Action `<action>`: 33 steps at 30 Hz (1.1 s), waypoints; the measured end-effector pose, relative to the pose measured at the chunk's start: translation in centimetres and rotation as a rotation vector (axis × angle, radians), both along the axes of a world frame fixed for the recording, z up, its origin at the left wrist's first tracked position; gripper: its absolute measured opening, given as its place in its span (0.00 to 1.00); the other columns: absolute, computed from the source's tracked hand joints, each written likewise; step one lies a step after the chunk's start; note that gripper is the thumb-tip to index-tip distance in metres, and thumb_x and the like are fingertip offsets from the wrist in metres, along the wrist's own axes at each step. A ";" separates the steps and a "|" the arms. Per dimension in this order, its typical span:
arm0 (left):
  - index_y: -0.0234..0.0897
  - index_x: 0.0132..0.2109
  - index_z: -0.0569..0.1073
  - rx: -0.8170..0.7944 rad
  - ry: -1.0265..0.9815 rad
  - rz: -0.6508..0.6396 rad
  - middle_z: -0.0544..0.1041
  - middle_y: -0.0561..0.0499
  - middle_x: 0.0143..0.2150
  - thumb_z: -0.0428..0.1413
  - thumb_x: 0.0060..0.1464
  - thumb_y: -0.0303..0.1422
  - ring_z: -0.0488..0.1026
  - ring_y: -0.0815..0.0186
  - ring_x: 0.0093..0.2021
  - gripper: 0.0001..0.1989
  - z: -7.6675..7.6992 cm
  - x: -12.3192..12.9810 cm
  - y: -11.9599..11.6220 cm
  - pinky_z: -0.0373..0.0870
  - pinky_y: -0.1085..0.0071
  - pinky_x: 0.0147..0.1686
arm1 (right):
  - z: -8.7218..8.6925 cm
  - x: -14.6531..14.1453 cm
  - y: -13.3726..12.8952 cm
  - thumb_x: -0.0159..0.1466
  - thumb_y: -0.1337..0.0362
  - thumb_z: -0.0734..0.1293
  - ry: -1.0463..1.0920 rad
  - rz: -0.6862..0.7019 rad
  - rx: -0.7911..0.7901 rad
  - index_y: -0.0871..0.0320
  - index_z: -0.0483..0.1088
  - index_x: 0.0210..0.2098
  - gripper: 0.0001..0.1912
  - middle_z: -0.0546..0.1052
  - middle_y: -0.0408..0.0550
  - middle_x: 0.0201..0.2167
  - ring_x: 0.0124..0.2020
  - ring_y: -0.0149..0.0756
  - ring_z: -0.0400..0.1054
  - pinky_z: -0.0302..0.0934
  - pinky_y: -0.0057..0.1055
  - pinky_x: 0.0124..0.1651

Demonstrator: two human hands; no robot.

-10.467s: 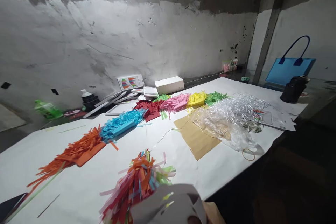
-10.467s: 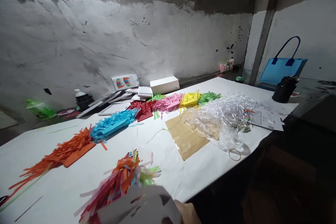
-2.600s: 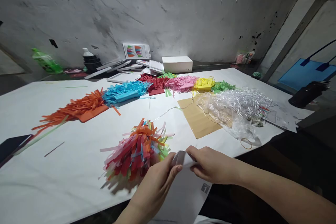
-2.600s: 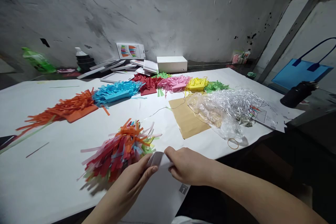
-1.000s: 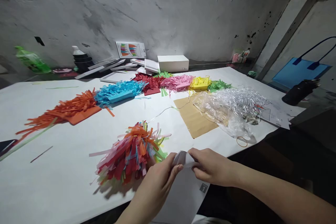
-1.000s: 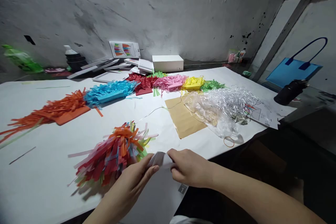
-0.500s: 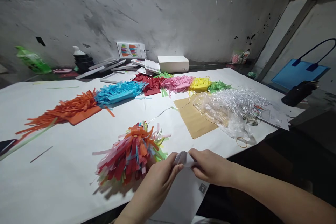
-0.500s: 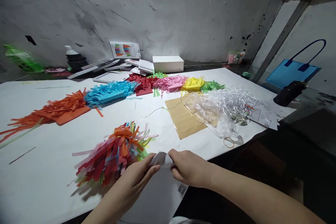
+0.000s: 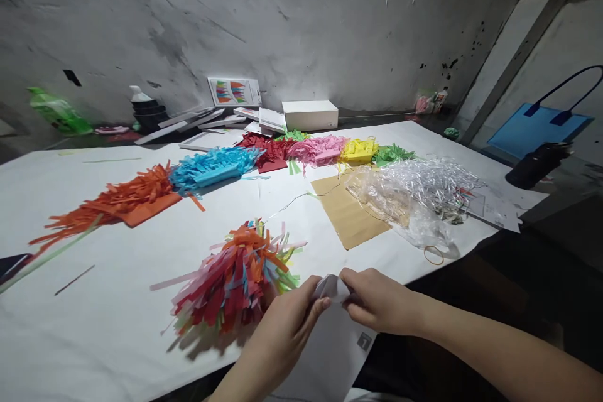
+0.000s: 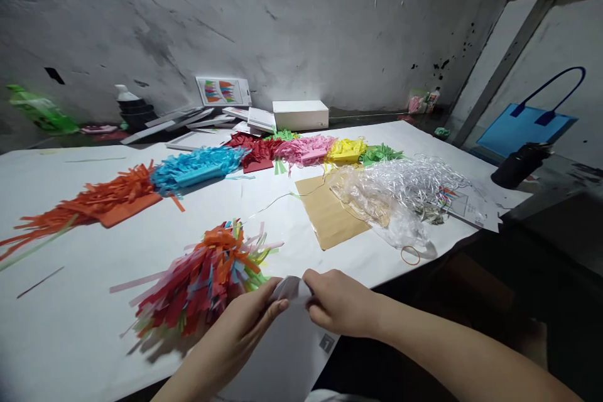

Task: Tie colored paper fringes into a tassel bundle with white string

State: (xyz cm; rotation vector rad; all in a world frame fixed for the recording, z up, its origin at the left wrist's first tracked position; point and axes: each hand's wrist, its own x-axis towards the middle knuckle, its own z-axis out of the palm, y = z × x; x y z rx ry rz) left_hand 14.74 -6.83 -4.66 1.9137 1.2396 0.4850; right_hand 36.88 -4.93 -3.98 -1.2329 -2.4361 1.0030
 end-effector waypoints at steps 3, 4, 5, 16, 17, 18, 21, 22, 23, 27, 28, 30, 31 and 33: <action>0.44 0.45 0.69 0.020 -0.035 -0.033 0.79 0.52 0.37 0.46 0.67 0.48 0.73 0.61 0.36 0.15 -0.1 -0.1 -0.2 0.64 0.70 0.37 | 0.1 0.3 0.2 0.57 0.74 0.65 0.046 0.037 -0.036 0.54 0.57 0.33 0.12 0.66 0.36 0.25 0.26 0.30 0.59 0.47 0.24 0.28; 0.45 0.46 0.69 0.025 -0.044 -0.050 0.79 0.52 0.39 0.48 0.66 0.48 0.73 0.61 0.37 0.14 -0.1 -0.1 -0.3 0.65 0.70 0.37 | 0.1 0.4 0.1 0.56 0.74 0.65 0.060 0.046 -0.046 0.54 0.58 0.33 0.12 0.65 0.35 0.25 0.26 0.29 0.59 0.48 0.24 0.28; 0.45 0.47 0.69 0.030 -0.047 -0.066 0.80 0.52 0.40 0.50 0.65 0.48 0.74 0.61 0.38 0.13 -0.1 0.0 -0.4 0.65 0.70 0.37 | 0.1 0.4 0.1 0.56 0.74 0.66 0.072 0.051 -0.053 0.54 0.59 0.33 0.12 0.65 0.35 0.25 0.26 0.29 0.59 0.48 0.23 0.28; 0.43 0.38 0.63 0.004 0.101 0.005 0.73 0.53 0.32 0.41 0.67 0.44 0.67 0.61 0.31 0.14 0.7 1.1 -0.3 0.58 0.67 0.34 | -0.5 0.4 -0.6 0.56 0.72 0.66 0.107 -0.028 -0.068 0.54 0.56 0.28 0.12 0.62 0.34 0.22 0.23 0.27 0.55 0.46 0.24 0.26; 0.44 0.37 0.62 -0.002 0.110 0.008 0.72 0.53 0.31 0.41 0.67 0.44 0.67 0.61 0.31 0.13 0.8 1.2 -0.3 0.58 0.67 0.33 | -0.7 0.4 -0.7 0.55 0.72 0.66 0.096 -0.050 -0.059 0.54 0.55 0.28 0.13 0.62 0.34 0.22 0.24 0.27 0.55 0.45 0.25 0.26; 0.44 0.37 0.62 -0.005 0.118 0.009 0.72 0.53 0.31 0.41 0.66 0.44 0.66 0.61 0.31 0.13 0.8 1.3 -0.3 0.57 0.67 0.33 | -0.9 0.3 -0.8 0.55 0.72 0.66 0.086 -0.068 -0.052 0.54 0.55 0.28 0.13 0.62 0.35 0.22 0.24 0.28 0.55 0.44 0.25 0.26; 0.44 0.37 0.60 -0.014 0.128 0.004 0.70 0.54 0.31 0.40 0.67 0.44 0.65 0.61 0.31 0.13 0.7 1.5 -0.1 0.56 0.67 0.33 | -1.4 0.1 -1.0 0.56 0.73 0.64 0.064 -0.101 -0.041 0.53 0.55 0.30 0.13 0.63 0.36 0.24 0.25 0.30 0.56 0.44 0.26 0.28; 0.44 0.37 0.60 -0.018 0.125 -0.001 0.70 0.54 0.31 0.40 0.67 0.44 0.65 0.61 0.31 0.13 0.6 1.5 -0.1 0.56 0.67 0.33 | -1.5 0.0 -1.0 0.56 0.73 0.64 0.059 -0.111 -0.037 0.53 0.55 0.31 0.12 0.63 0.37 0.24 0.25 0.31 0.56 0.44 0.27 0.28; 0.45 0.36 0.59 -0.023 0.123 -0.007 0.69 0.54 0.31 0.40 0.67 0.44 0.64 0.61 0.31 0.13 0.5 1.6 0.0 0.56 0.67 0.33 | -1.6 0.0 -1.1 0.57 0.73 0.64 0.055 -0.122 -0.033 0.53 0.54 0.31 0.12 0.63 0.37 0.25 0.26 0.31 0.56 0.44 0.27 0.29; 0.44 0.36 0.60 -0.033 0.116 -0.049 0.70 0.54 0.31 0.42 0.67 0.44 0.65 0.61 0.32 0.12 0.0 1.5 0.5 0.56 0.67 0.34 | -2.0 -0.1 -1.3 0.58 0.72 0.63 0.060 -0.146 -0.031 0.53 0.53 0.31 0.13 0.63 0.39 0.26 0.27 0.32 0.55 0.44 0.28 0.30; 0.44 0.37 0.61 -0.032 0.110 -0.065 0.71 0.54 0.32 0.43 0.67 0.44 0.66 0.61 0.33 0.13 -0.1 1.4 0.6 0.57 0.67 0.34 | -2.1 -0.1 -1.3 0.57 0.72 0.64 0.067 -0.143 -0.038 0.53 0.53 0.31 0.13 0.63 0.38 0.26 0.27 0.32 0.55 0.44 0.28 0.30; 0.43 0.39 0.64 -0.032 0.092 -0.095 0.73 0.54 0.34 0.43 0.68 0.46 0.68 0.62 0.35 0.14 -0.2 1.1 0.8 0.59 0.68 0.36 | -2.1 0.0 -1.4 0.56 0.73 0.64 0.085 -0.138 -0.059 0.53 0.54 0.30 0.13 0.63 0.37 0.25 0.26 0.32 0.56 0.45 0.27 0.30; 0.43 0.40 0.65 -0.033 0.083 -0.107 0.74 0.54 0.35 0.44 0.68 0.46 0.69 0.62 0.36 0.14 -0.3 0.9 0.9 0.60 0.68 0.37 | -2.1 0.0 -1.4 0.55 0.74 0.64 0.096 -0.138 -0.070 0.53 0.55 0.30 0.13 0.64 0.37 0.25 0.26 0.31 0.56 0.45 0.27 0.30; 0.43 0.42 0.66 -0.037 0.069 -0.124 0.75 0.54 0.36 0.44 0.68 0.46 0.69 0.63 0.37 0.14 -0.3 0.6 0.9 0.61 0.69 0.38 | -2.2 0.1 -1.4 0.54 0.74 0.64 0.121 -0.144 -0.097 0.54 0.56 0.29 0.12 0.64 0.36 0.24 0.25 0.30 0.56 0.45 0.26 0.29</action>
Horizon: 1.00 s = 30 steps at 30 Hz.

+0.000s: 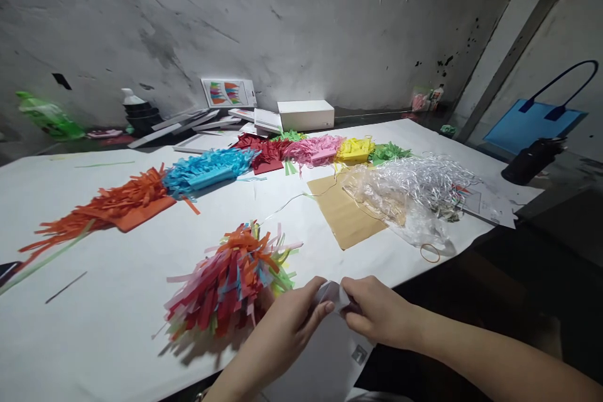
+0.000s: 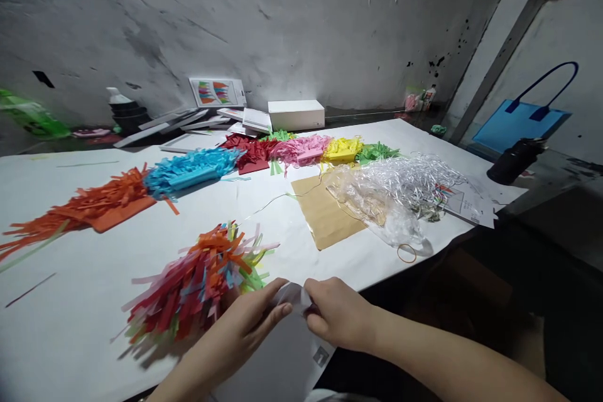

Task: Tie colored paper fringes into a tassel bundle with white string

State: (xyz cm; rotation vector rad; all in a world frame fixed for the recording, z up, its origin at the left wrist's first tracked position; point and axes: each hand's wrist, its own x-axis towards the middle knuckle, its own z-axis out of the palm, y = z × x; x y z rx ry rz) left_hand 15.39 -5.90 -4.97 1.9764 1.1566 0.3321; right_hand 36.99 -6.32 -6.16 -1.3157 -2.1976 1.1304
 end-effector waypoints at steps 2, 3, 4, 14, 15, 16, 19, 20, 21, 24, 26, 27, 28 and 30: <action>0.43 0.43 0.67 -0.010 -0.014 -0.004 0.75 0.54 0.37 0.45 0.68 0.47 0.70 0.63 0.37 0.15 0.1 -0.2 -0.1 0.62 0.69 0.38 | -0.1 0.0 0.1 0.53 0.74 0.64 0.031 -0.012 -0.030 0.54 0.57 0.28 0.12 0.63 0.35 0.22 0.24 0.29 0.55 0.45 0.26 0.28; 0.43 0.43 0.68 -0.012 -0.021 0.002 0.75 0.54 0.36 0.45 0.67 0.48 0.70 0.63 0.37 0.15 0.1 -0.3 -0.1 0.62 0.69 0.38 | -0.1 0.0 0.2 0.53 0.74 0.65 0.049 -0.014 -0.050 0.55 0.57 0.27 0.11 0.63 0.34 0.22 0.24 0.29 0.55 0.46 0.25 0.28; 0.43 0.43 0.68 -0.010 -0.033 0.012 0.76 0.54 0.36 0.46 0.67 0.48 0.70 0.63 0.37 0.16 0.2 -0.3 -0.2 0.63 0.69 0.37 | -0.2 0.0 0.4 0.53 0.73 0.65 0.070 -0.012 -0.074 0.55 0.58 0.27 0.10 0.63 0.34 0.22 0.25 0.29 0.56 0.47 0.25 0.28; 0.41 0.44 0.70 0.108 0.027 0.071 0.75 0.53 0.31 0.47 0.65 0.43 0.70 0.63 0.32 0.13 0.1 0.1 -0.9 0.61 0.68 0.32 | -0.4 0.0 0.0 0.53 0.71 0.66 0.173 -0.004 -0.135 0.56 0.61 0.27 0.07 0.65 0.35 0.24 0.27 0.28 0.56 0.49 0.24 0.28; 0.41 0.43 0.69 0.105 0.025 0.065 0.75 0.53 0.31 0.47 0.65 0.43 0.69 0.63 0.31 0.13 0.1 0.1 -0.8 0.61 0.69 0.32 | -0.4 0.1 -0.1 0.54 0.70 0.66 0.172 -0.006 -0.132 0.56 0.62 0.27 0.07 0.65 0.34 0.23 0.26 0.27 0.56 0.48 0.24 0.28; 0.41 0.42 0.69 0.103 0.028 0.060 0.74 0.54 0.30 0.47 0.65 0.43 0.68 0.63 0.31 0.12 0.1 0.0 -0.8 0.61 0.69 0.32 | -0.3 0.1 -0.2 0.54 0.70 0.66 0.173 -0.005 -0.135 0.57 0.62 0.27 0.07 0.65 0.34 0.23 0.26 0.27 0.56 0.48 0.23 0.27; 0.41 0.41 0.68 0.095 0.049 0.055 0.74 0.54 0.30 0.47 0.65 0.43 0.69 0.63 0.31 0.12 0.2 0.2 -0.8 0.62 0.69 0.32 | 0.0 0.3 -0.4 0.53 0.70 0.67 0.178 0.009 -0.163 0.57 0.65 0.27 0.05 0.64 0.33 0.21 0.24 0.26 0.55 0.47 0.22 0.25; 0.41 0.40 0.68 0.094 0.054 0.055 0.76 0.54 0.31 0.47 0.65 0.43 0.70 0.63 0.31 0.12 0.3 0.3 -0.8 0.63 0.68 0.32 | 0.1 0.3 -0.5 0.53 0.70 0.67 0.177 0.005 -0.164 0.57 0.65 0.26 0.04 0.63 0.33 0.20 0.23 0.26 0.55 0.47 0.22 0.25; 0.42 0.41 0.68 0.092 0.061 0.056 0.77 0.53 0.31 0.47 0.66 0.43 0.71 0.62 0.32 0.12 0.4 0.5 -0.8 0.64 0.68 0.33 | 0.1 0.3 -0.6 0.53 0.71 0.66 0.175 -0.010 -0.156 0.57 0.64 0.25 0.05 0.62 0.33 0.20 0.23 0.26 0.54 0.46 0.23 0.25; 0.43 0.50 0.70 0.088 0.047 0.073 0.81 0.50 0.39 0.49 0.65 0.42 0.77 0.59 0.39 0.12 0.8 0.5 -1.3 0.72 0.65 0.39 | 0.1 0.3 -0.8 0.52 0.71 0.65 0.170 -0.082 -0.109 0.57 0.61 0.22 0.07 0.62 0.34 0.19 0.24 0.27 0.54 0.44 0.25 0.26; 0.48 0.57 0.67 0.189 0.006 0.140 0.79 0.48 0.53 0.52 0.64 0.43 0.76 0.56 0.53 0.16 1.1 -0.6 -2.1 0.73 0.62 0.52 | 0.0 0.4 -1.0 0.52 0.70 0.64 0.186 -0.117 -0.101 0.57 0.60 0.23 0.06 0.63 0.35 0.20 0.25 0.28 0.54 0.44 0.26 0.27; 0.52 0.60 0.65 0.277 -0.009 0.211 0.74 0.49 0.61 0.53 0.64 0.43 0.72 0.56 0.60 0.19 1.2 -1.6 -2.7 0.72 0.61 0.57 | 0.0 0.6 -1.2 0.52 0.70 0.64 0.202 -0.130 -0.106 0.57 0.60 0.23 0.06 0.62 0.36 0.21 0.25 0.28 0.54 0.45 0.26 0.27; 0.56 0.61 0.63 0.376 -0.007 0.305 0.69 0.51 0.66 0.54 0.63 0.44 0.68 0.54 0.65 0.21 1.2 -2.9 -3.3 0.72 0.60 0.59 | 0.0 0.9 -1.3 0.52 0.69 0.63 0.221 -0.143 -0.115 0.57 0.60 0.23 0.06 0.62 0.36 0.21 0.26 0.28 0.54 0.45 0.26 0.28; 0.60 0.64 0.61 0.533 0.034 0.516 0.61 0.52 0.70 0.55 0.63 0.44 0.65 0.52 0.66 0.24 1.3 -6.0 -4.7 0.78 0.61 0.50 | 0.3 1.6 -1.6 0.53 0.68 0.62 0.263 -0.175 -0.135 0.56 0.59 0.23 0.05 0.60 0.36 0.22 0.27 0.28 0.53 0.47 0.26 0.28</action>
